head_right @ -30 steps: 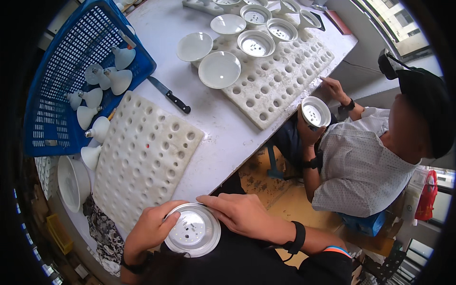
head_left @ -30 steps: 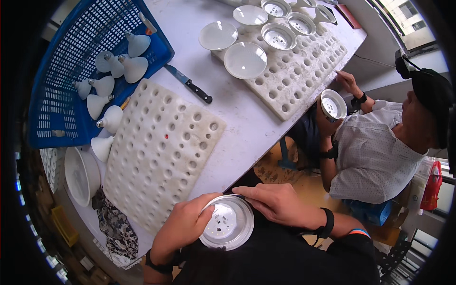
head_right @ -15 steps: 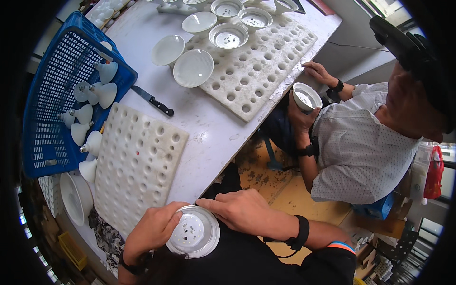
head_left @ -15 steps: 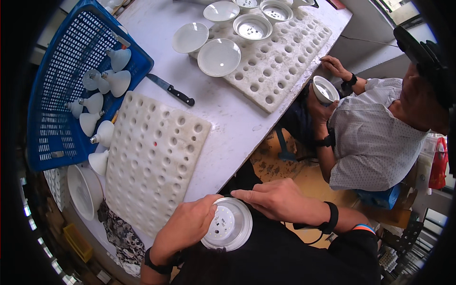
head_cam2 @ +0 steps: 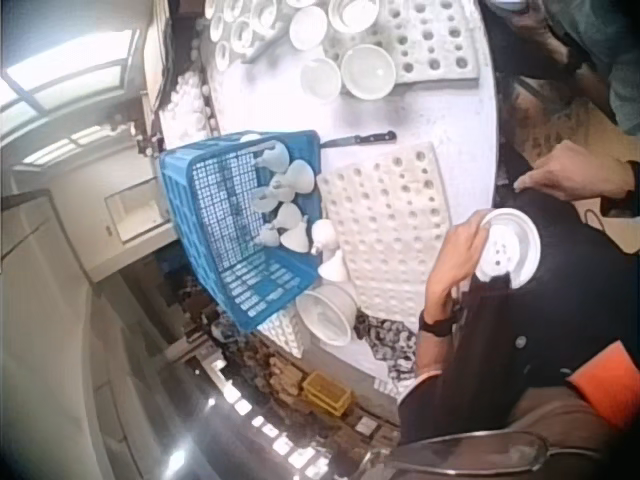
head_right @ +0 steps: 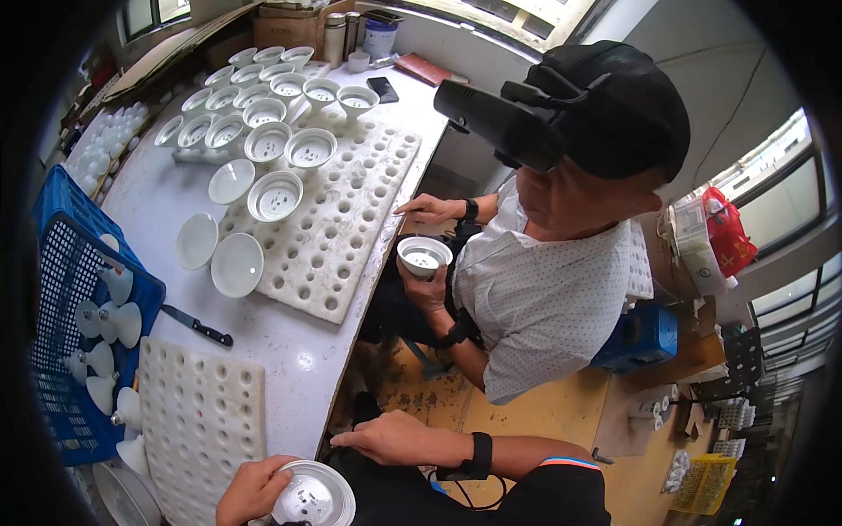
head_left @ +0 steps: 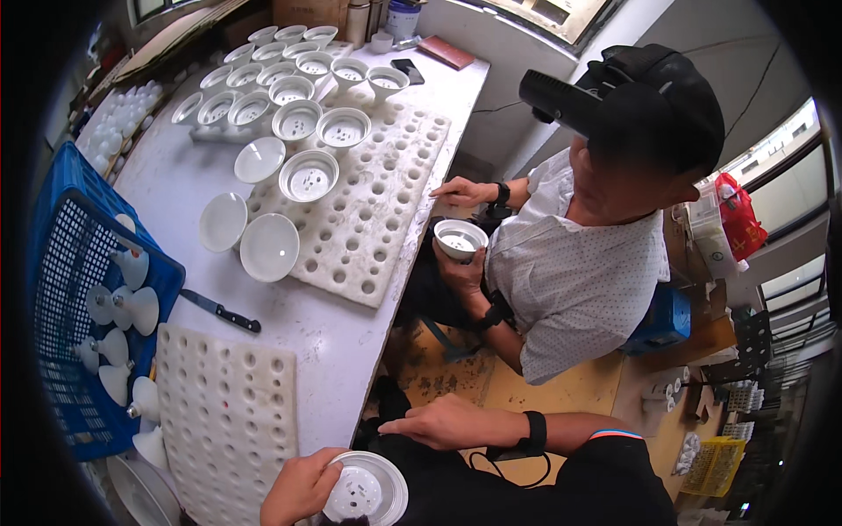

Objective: Assembling and inspecting LED light components at a workbench.

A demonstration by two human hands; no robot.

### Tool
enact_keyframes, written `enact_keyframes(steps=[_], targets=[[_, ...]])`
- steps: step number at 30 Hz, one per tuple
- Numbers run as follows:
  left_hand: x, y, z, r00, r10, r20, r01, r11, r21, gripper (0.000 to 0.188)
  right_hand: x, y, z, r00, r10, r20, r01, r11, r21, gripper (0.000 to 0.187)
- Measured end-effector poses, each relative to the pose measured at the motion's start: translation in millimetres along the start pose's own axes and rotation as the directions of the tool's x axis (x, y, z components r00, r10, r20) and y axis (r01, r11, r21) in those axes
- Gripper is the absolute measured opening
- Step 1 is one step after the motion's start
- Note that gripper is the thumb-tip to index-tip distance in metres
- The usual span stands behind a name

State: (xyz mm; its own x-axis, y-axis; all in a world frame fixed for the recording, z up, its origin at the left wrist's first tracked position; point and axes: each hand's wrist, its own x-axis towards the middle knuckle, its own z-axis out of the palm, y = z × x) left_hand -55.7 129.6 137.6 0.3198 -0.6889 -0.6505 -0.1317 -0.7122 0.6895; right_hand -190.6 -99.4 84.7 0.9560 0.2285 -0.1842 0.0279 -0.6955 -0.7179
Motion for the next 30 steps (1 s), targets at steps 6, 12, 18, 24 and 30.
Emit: enact_keyframes(steps=[6, 12, 18, 24, 30], targets=[[27.0, -41.9, -3.9, 0.983, 0.049, 0.177, -0.018, 0.985, -0.171, 0.028, 51.9, -46.9, -24.6, 0.941, -0.318, -0.118, 0.321, 0.947, 0.002, 0.045], [19.0, -19.2, -3.9, 1.000, 0.014, -0.017, -0.019, 0.927, -0.374, 0.021, 22.9, -23.5, -38.0, 0.995, -0.055, -0.085, 0.047, 0.995, -0.093, 0.040], [-4.4, -13.8, 11.4, 0.985, -0.088, -0.151, 0.004, 0.875, -0.484, 0.023, 24.8, -34.3, -14.1, 0.994, -0.088, -0.071, 0.083, 0.994, -0.072, 0.039], [-16.8, -11.5, 22.4, 0.963, -0.039, -0.266, -0.063, 0.930, -0.362, 0.025, 20.5, -48.1, 0.0, 0.991, -0.107, -0.085, 0.103, 0.994, -0.045, 0.041], [-20.1, -6.0, 23.6, 0.954, 0.022, -0.300, -0.086, 0.976, -0.202, 0.025, 17.7, -50.5, 3.7, 0.993, -0.093, -0.068, 0.086, 0.991, -0.106, 0.042]])
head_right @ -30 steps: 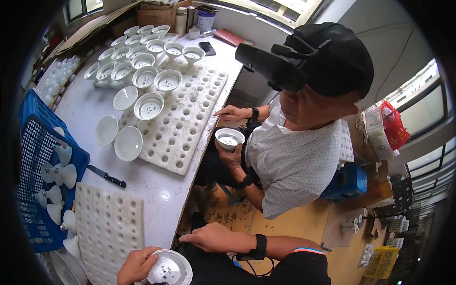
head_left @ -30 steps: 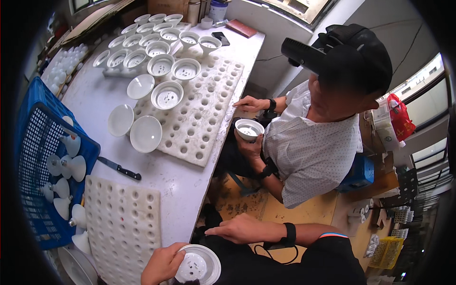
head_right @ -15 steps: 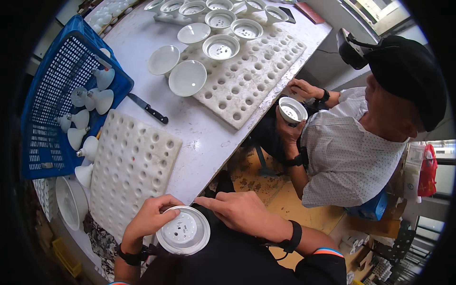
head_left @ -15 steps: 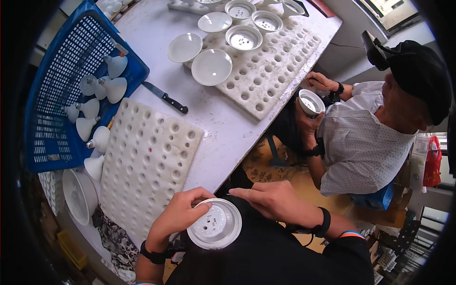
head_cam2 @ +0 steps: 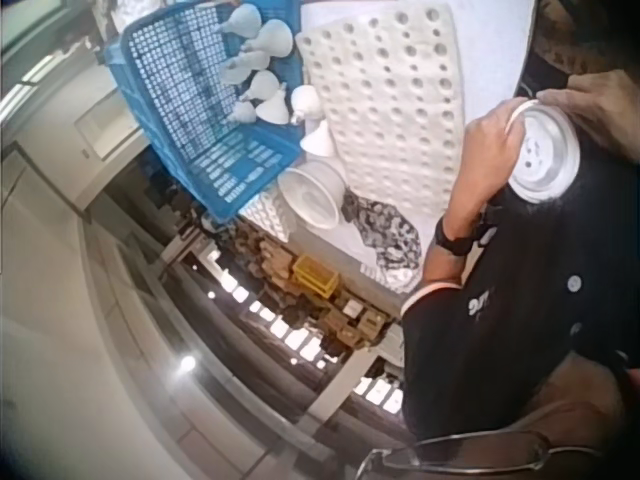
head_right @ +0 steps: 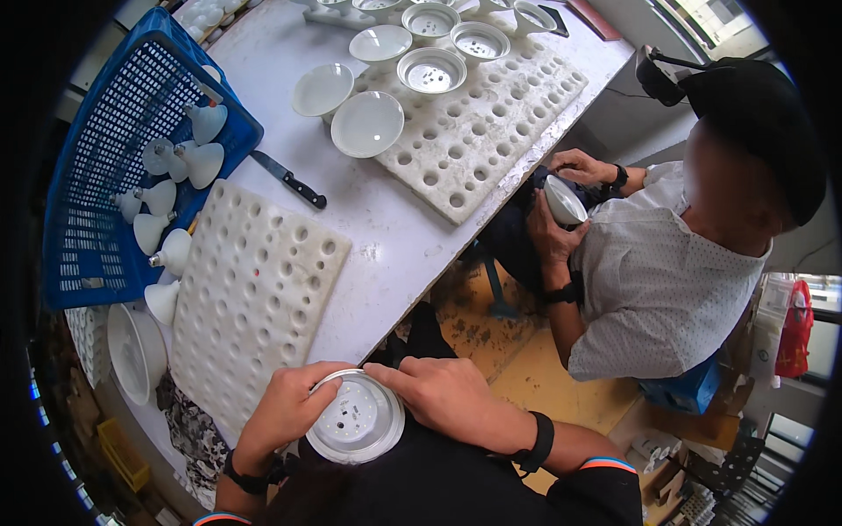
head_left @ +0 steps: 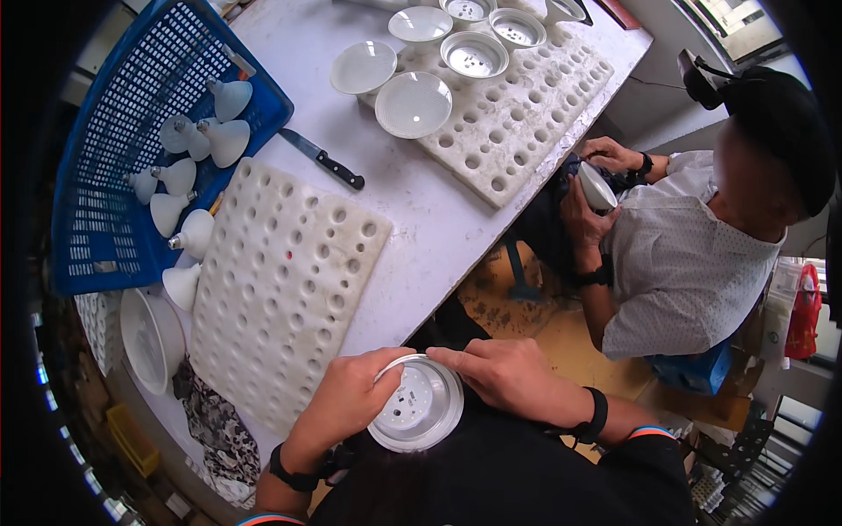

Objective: Assembling and inspecting LED light components at a workbench.

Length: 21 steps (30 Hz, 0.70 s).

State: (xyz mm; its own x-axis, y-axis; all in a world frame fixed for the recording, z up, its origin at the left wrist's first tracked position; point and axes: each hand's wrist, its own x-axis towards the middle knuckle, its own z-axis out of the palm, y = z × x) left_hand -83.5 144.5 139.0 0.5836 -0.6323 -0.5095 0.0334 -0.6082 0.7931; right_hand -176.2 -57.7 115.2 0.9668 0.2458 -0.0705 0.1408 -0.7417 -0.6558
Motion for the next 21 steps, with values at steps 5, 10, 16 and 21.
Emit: enact_keyframes(steps=[5, 10, 16, 21], targets=[[0.6, 2.2, 1.9, 0.997, 0.071, -0.009, -0.070, 0.994, 0.088, 0.024, 8.6, -3.2, -1.3, 0.998, -0.059, 0.025, 0.059, 0.998, -0.023, 0.045], [5.0, 1.4, -1.0, 0.997, 0.042, 0.066, -0.052, 0.985, 0.165, 0.022, 23.2, 2.3, -9.9, 0.977, -0.205, 0.065, 0.210, 0.975, -0.078, 0.044], [2.5, -4.5, 3.7, 0.990, 0.144, 0.010, -0.144, 0.982, 0.121, 0.021, 24.8, 12.1, -22.3, 0.948, -0.276, 0.157, 0.291, 0.954, -0.077, 0.041], [2.6, -5.0, -1.4, 0.994, 0.082, 0.069, -0.095, 0.973, 0.208, 0.020, 41.7, 1.9, -16.4, 0.897, -0.423, 0.131, 0.436, 0.896, -0.091, 0.021]])
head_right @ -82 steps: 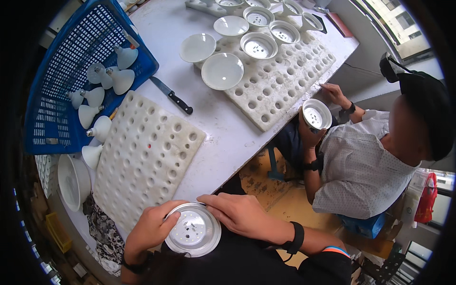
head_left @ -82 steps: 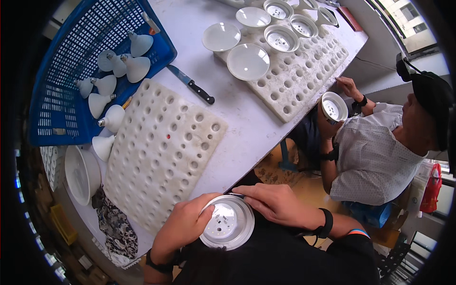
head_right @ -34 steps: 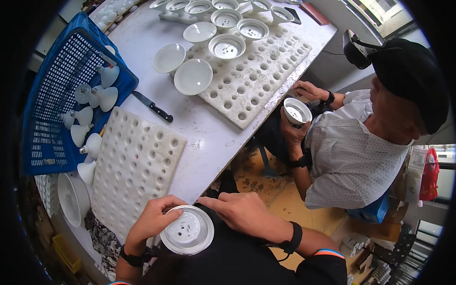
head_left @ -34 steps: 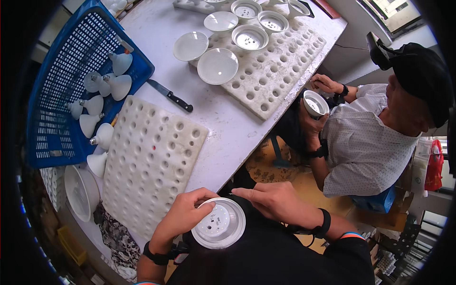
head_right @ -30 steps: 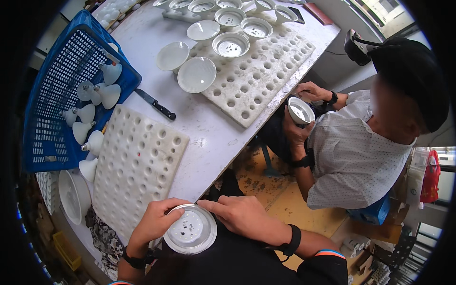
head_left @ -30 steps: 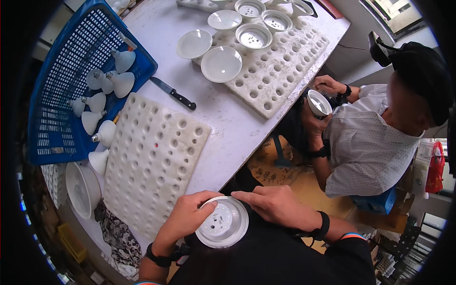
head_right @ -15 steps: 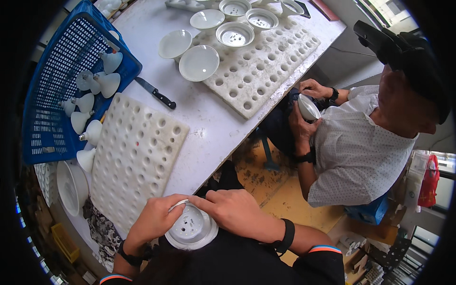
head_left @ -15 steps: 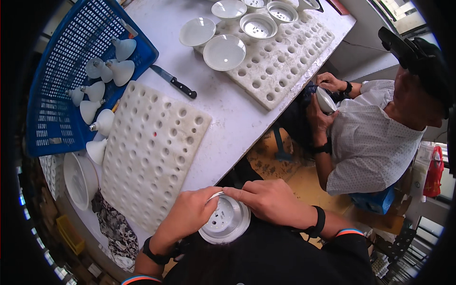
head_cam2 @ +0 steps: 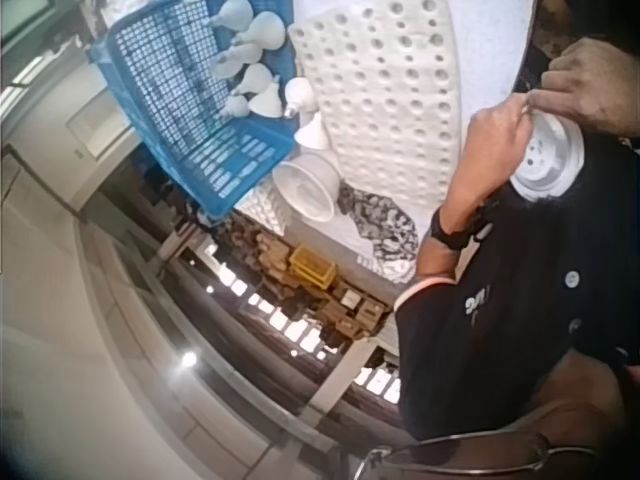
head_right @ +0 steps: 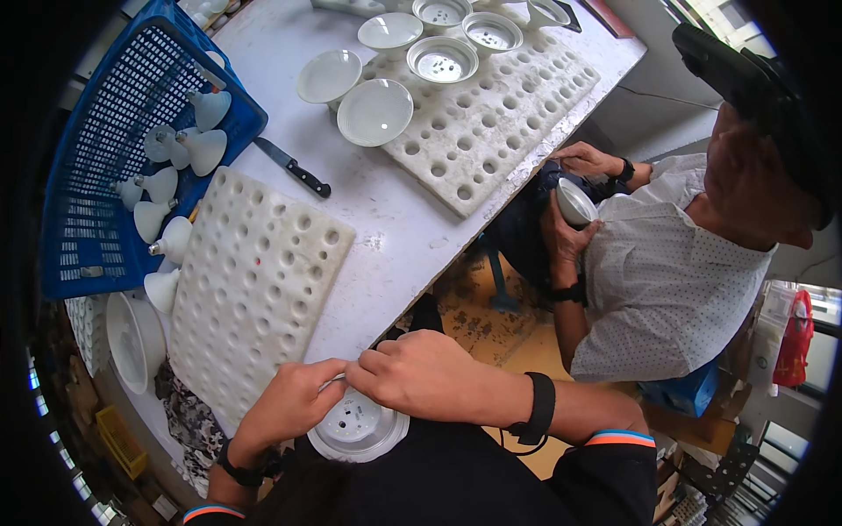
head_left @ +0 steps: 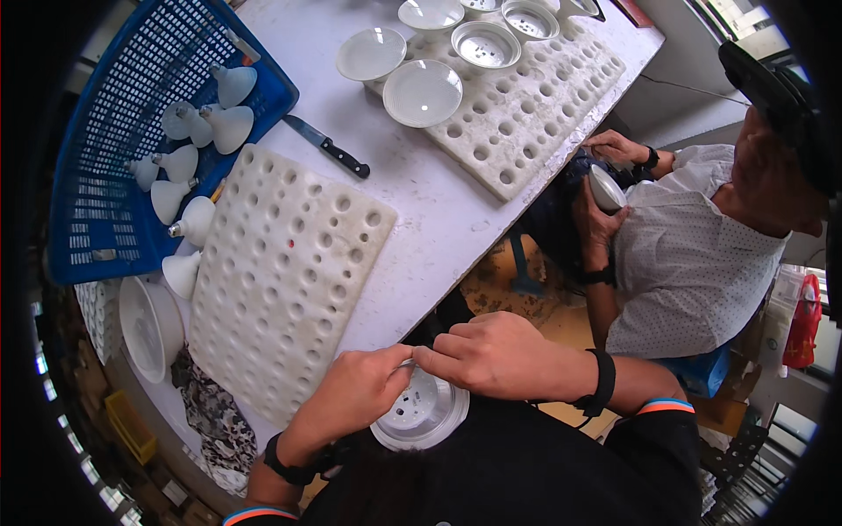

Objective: Assembling and inspecting LED light components at a workbench.

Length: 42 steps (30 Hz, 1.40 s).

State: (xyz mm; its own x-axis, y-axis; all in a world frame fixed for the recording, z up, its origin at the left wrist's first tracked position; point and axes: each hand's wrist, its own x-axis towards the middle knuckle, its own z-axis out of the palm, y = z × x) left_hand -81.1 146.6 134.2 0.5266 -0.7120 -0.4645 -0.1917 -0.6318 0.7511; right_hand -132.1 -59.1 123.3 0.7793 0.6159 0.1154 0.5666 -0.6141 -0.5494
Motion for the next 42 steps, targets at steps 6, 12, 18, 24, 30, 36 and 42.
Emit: enact_keyframes(steps=[6, 12, 18, 24, 30, 36, 42], targets=[[-1.1, -2.0, 3.9, 0.994, 0.095, -0.053, -0.098, 0.994, -0.046, 0.017, -3.6, 4.9, -6.8, 0.998, -0.031, 0.052, 0.034, 0.998, -0.058, 0.023], [3.4, -6.8, -1.6, 0.997, 0.018, 0.073, -0.019, 1.000, 0.004, 0.019, 11.3, 3.3, 8.9, 0.997, -0.080, 0.005, 0.080, 0.996, 0.033, 0.015], [-9.0, -6.1, -2.0, 0.980, -0.154, 0.124, 0.193, 0.887, -0.420, 0.039, -7.0, -0.9, 15.1, 0.983, 0.181, 0.008, -0.181, 0.979, 0.095, 0.025], [-16.3, -9.2, 3.4, 0.993, -0.120, -0.018, 0.105, 0.923, -0.370, 0.033, -12.4, -2.4, 11.5, 0.968, 0.251, -0.008, -0.250, 0.966, 0.060, 0.022], [-17.3, -9.2, 11.3, 0.996, -0.066, -0.060, 0.049, 0.966, -0.255, 0.031, -5.5, -4.6, 4.7, 0.991, 0.130, 0.039, -0.126, 0.989, -0.077, 0.015], [-16.7, -7.0, 10.8, 0.999, 0.036, -0.036, -0.042, 0.983, -0.178, 0.028, 3.9, -4.3, -2.8, 0.999, 0.010, 0.051, -0.005, 0.995, -0.095, 0.012], [-15.3, -6.0, 9.8, 1.000, 0.027, -0.011, -0.028, 0.983, -0.179, 0.028, 10.7, -4.2, -0.7, 0.990, -0.117, 0.081, 0.127, 0.982, -0.137, 0.024]])
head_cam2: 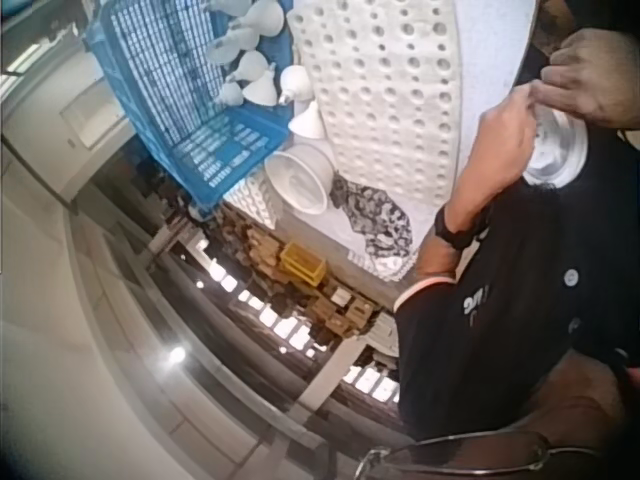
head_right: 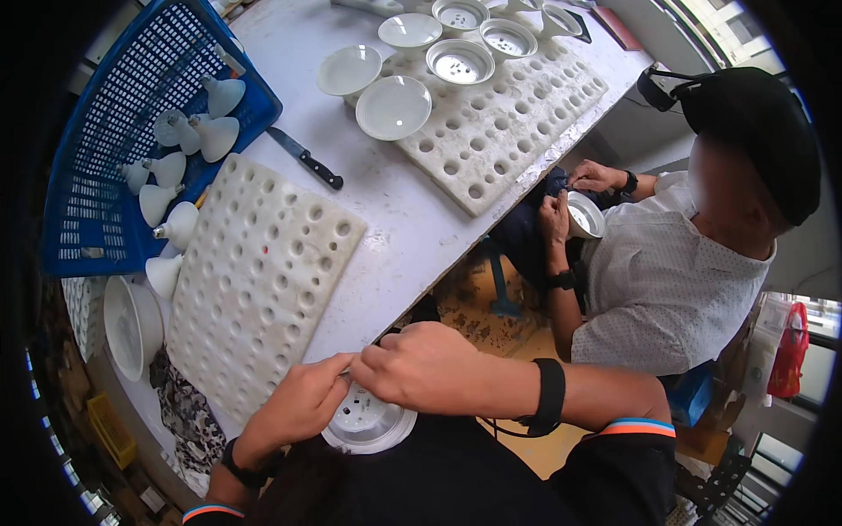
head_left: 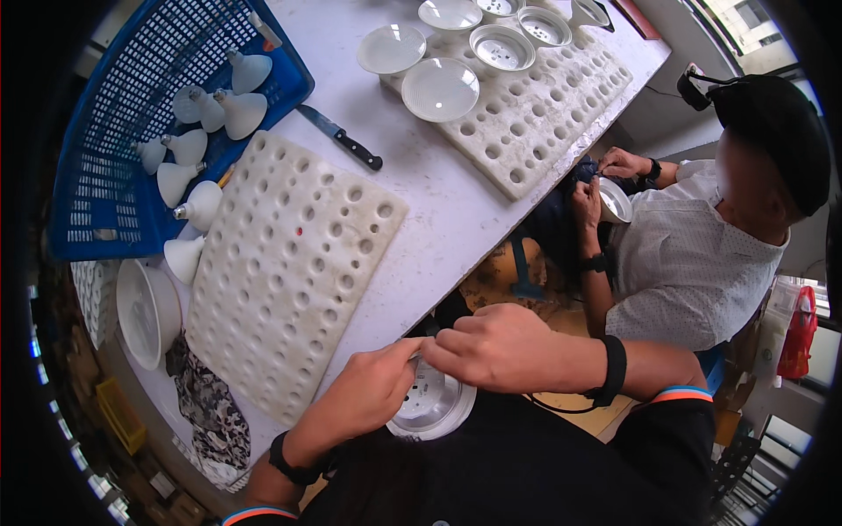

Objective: Assembling and inspecting LED light components at a workbench.

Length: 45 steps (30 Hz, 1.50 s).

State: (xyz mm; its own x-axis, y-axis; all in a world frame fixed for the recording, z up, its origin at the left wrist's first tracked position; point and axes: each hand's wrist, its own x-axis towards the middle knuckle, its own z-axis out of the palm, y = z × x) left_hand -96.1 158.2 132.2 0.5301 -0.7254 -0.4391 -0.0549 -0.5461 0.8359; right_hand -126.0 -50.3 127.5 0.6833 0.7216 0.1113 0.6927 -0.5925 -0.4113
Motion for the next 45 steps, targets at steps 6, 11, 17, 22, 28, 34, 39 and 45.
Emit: enact_keyframes(steps=[6, 11, 17, 22, 28, 34, 39, 45], targets=[[-2.2, -6.1, -1.2, 0.998, 0.055, -0.035, -0.056, 0.998, -0.024, 0.029, -0.7, 1.4, 0.8, 0.998, 0.056, -0.015, -0.056, 0.998, 0.001, 0.011], [1.3, -2.8, -15.1, 0.997, -0.060, 0.051, 0.059, 0.998, 0.004, 0.029, 9.2, 3.5, 12.1, 0.992, 0.071, -0.106, -0.060, 0.993, 0.105, 0.011], [12.9, -20.2, -24.3, 0.993, -0.066, 0.103, 0.090, 0.964, -0.248, 0.034, 1.1, -6.0, 28.8, 0.875, 0.477, 0.088, -0.417, 0.647, 0.639, 0.028], [-5.8, -20.2, -24.4, 0.971, -0.196, -0.137, 0.156, 0.953, -0.262, 0.034, -4.7, -27.8, 38.7, 0.749, 0.641, 0.170, -0.521, 0.409, 0.749, 0.027], [-16.9, -20.7, -13.1, 0.983, -0.108, -0.150, 0.082, 0.983, -0.165, 0.026, -15.4, -35.1, 48.2, 0.748, 0.625, 0.225, -0.511, 0.325, 0.796, 0.028], [-25.9, -5.0, -11.9, 0.966, -0.118, -0.231, 0.117, 0.993, -0.017, 0.025, -22.9, -33.1, 32.4, 0.837, 0.545, -0.047, -0.450, 0.735, 0.508, 0.034], [-27.3, -5.0, -7.0, 0.957, -0.081, -0.279, 0.084, 0.996, -0.004, 0.025, -20.8, -36.2, 22.4, 0.876, 0.482, -0.008, -0.452, 0.827, 0.335, 0.039], [-27.2, -2.6, -7.2, 0.962, -0.066, -0.264, 0.089, 0.993, 0.074, 0.022, -12.4, -41.5, 7.1, 0.875, 0.474, 0.099, -0.482, 0.834, 0.270, 0.039]])
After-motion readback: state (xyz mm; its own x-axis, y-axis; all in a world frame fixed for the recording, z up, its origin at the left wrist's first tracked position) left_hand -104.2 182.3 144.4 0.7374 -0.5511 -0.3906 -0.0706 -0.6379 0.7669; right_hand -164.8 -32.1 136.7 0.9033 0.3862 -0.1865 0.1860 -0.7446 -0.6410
